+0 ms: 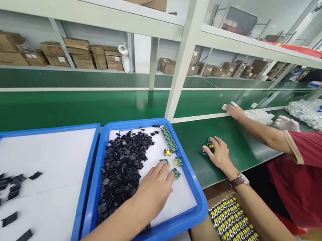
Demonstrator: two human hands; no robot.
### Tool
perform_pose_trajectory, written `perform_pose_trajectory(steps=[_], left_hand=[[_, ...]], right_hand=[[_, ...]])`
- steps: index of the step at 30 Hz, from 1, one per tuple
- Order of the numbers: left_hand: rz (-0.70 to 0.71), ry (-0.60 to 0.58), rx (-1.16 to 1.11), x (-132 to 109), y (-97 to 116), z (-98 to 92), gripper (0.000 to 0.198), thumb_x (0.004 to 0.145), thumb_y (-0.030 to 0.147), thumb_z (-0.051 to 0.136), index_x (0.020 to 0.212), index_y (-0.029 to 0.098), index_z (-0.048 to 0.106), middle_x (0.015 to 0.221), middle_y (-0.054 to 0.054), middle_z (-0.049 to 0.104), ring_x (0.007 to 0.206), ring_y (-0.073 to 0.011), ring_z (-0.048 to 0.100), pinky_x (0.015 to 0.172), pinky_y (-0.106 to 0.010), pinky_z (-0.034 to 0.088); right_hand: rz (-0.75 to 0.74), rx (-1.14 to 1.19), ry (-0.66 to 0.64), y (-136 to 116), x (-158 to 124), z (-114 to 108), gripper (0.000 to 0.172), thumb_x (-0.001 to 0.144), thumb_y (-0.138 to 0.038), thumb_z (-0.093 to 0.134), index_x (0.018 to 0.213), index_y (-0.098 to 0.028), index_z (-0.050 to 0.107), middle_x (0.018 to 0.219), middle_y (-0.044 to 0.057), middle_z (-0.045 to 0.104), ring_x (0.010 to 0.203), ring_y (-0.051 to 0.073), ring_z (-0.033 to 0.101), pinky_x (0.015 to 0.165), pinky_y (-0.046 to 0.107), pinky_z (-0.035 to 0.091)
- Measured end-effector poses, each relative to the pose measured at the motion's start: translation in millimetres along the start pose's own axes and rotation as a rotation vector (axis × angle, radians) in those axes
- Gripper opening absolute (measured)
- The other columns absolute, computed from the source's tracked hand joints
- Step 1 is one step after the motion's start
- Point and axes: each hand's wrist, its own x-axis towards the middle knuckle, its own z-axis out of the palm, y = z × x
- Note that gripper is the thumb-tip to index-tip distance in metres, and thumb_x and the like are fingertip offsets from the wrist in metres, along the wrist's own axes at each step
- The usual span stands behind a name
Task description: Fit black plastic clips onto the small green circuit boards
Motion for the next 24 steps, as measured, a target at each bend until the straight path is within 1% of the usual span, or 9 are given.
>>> perform_pose_trajectory(steps=[2, 4, 6, 8, 11, 14, 16, 20, 24], left_hand=[[-0.029, 0.003, 0.019, 17.8, -13.7, 4.6, 0.029, 0.091, 0.005, 0.066, 0.119, 0.013, 0.065, 0.136, -0.021, 0.065, 0.137, -0.0396, 0.055, 0.107, -0.054, 0.052], [-0.05, -0.009, 0.031, 30.7, -24.0, 8.5, 0.027, 0.091, 0.004, 0.062, 0.117, 0.013, 0.065, 0.127, -0.02, 0.069, 0.128, -0.0371, 0.06, 0.102, -0.05, 0.054], [-0.068, -0.029, 0.042, 35.5, -27.1, 9.5, 0.03, 0.087, -0.004, 0.056, 0.11, 0.013, 0.066, 0.114, -0.016, 0.072, 0.112, -0.0335, 0.067, 0.094, -0.046, 0.057], [-0.09, -0.04, 0.052, 30.2, -21.5, 6.6, 0.039, 0.079, -0.012, 0.051, 0.105, 0.013, 0.066, 0.107, -0.015, 0.072, 0.104, -0.0319, 0.069, 0.09, -0.043, 0.058], [-0.13, -0.037, 0.057, 3.8, -0.4, -3.0, 0.053, 0.073, -0.015, 0.05, 0.116, 0.013, 0.064, 0.114, -0.015, 0.069, 0.105, -0.0335, 0.068, 0.088, -0.045, 0.059], [-0.173, -0.041, 0.022, -34.5, 23.6, -10.4, 0.05, 0.086, -0.005, 0.052, 0.13, 0.017, 0.057, 0.118, -0.013, 0.066, 0.09, -0.0287, 0.071, 0.076, -0.043, 0.063], [-0.204, 0.045, -0.123, -58.8, 34.7, -10.4, 0.044, 0.093, 0.003, 0.051, 0.133, 0.019, 0.055, 0.119, -0.012, 0.065, 0.094, -0.027, 0.071, 0.081, -0.043, 0.065], [-0.297, 0.226, -0.315, -92.3, 43.5, -0.1, 0.05, 0.099, 0.008, 0.05, 0.146, 0.026, 0.047, 0.126, -0.01, 0.062, 0.109, -0.0246, 0.071, 0.093, -0.038, 0.063], [-0.332, 0.332, -0.405, -109.7, 44.4, 9.1, 0.052, 0.099, 0.009, 0.052, 0.148, 0.029, 0.049, 0.128, -0.009, 0.062, 0.112, -0.0219, 0.071, 0.097, -0.032, 0.062]], right_hand=[[-0.026, 0.002, -0.005, 0.5, 13.0, 1.8, 0.067, 0.093, -0.07, 0.05, 0.123, -0.013, 0.069, 0.133, 0.027, 0.063, 0.128, 0.045, 0.053, 0.104, 0.073, 0.041], [-0.068, 0.018, 0.005, -8.0, 22.8, 1.0, 0.065, 0.098, -0.068, 0.045, 0.121, -0.012, 0.07, 0.13, 0.028, 0.064, 0.127, 0.045, 0.053, 0.104, 0.075, 0.04], [-0.149, 0.058, 0.003, -27.5, 25.7, -1.0, 0.061, 0.101, -0.063, 0.045, 0.122, -0.012, 0.07, 0.13, 0.028, 0.065, 0.128, 0.044, 0.054, 0.107, 0.074, 0.039], [-0.272, 0.125, -0.047, -57.3, 20.3, -3.0, 0.051, 0.103, -0.055, 0.048, 0.123, -0.014, 0.071, 0.127, 0.024, 0.068, 0.126, 0.039, 0.058, 0.109, 0.067, 0.044], [-0.476, 0.236, -0.212, -111.5, 2.2, -4.1, 0.032, 0.104, -0.042, 0.056, 0.122, -0.021, 0.072, 0.122, 0.016, 0.073, 0.121, 0.032, 0.064, 0.107, 0.054, 0.053], [-0.628, 0.301, -0.394, -162.1, -13.1, 2.3, 0.023, 0.104, -0.031, 0.059, 0.12, -0.023, 0.074, 0.118, 0.012, 0.076, 0.116, 0.028, 0.068, 0.105, 0.047, 0.056], [-0.693, 0.309, -0.489, -188.7, -16.5, 13.0, 0.022, 0.103, -0.026, 0.061, 0.12, -0.022, 0.074, 0.115, 0.01, 0.077, 0.112, 0.027, 0.07, 0.102, 0.045, 0.058], [-0.766, 0.276, -0.605, -223.8, -12.4, 44.2, 0.02, 0.102, -0.025, 0.066, 0.12, -0.018, 0.071, 0.118, 0.009, 0.075, 0.108, 0.026, 0.071, 0.096, 0.046, 0.06], [-0.758, 0.245, -0.622, -238.9, -6.8, 70.9, 0.022, 0.103, -0.033, 0.066, 0.119, -0.017, 0.069, 0.121, 0.008, 0.072, 0.104, 0.022, 0.072, 0.092, 0.044, 0.061]])
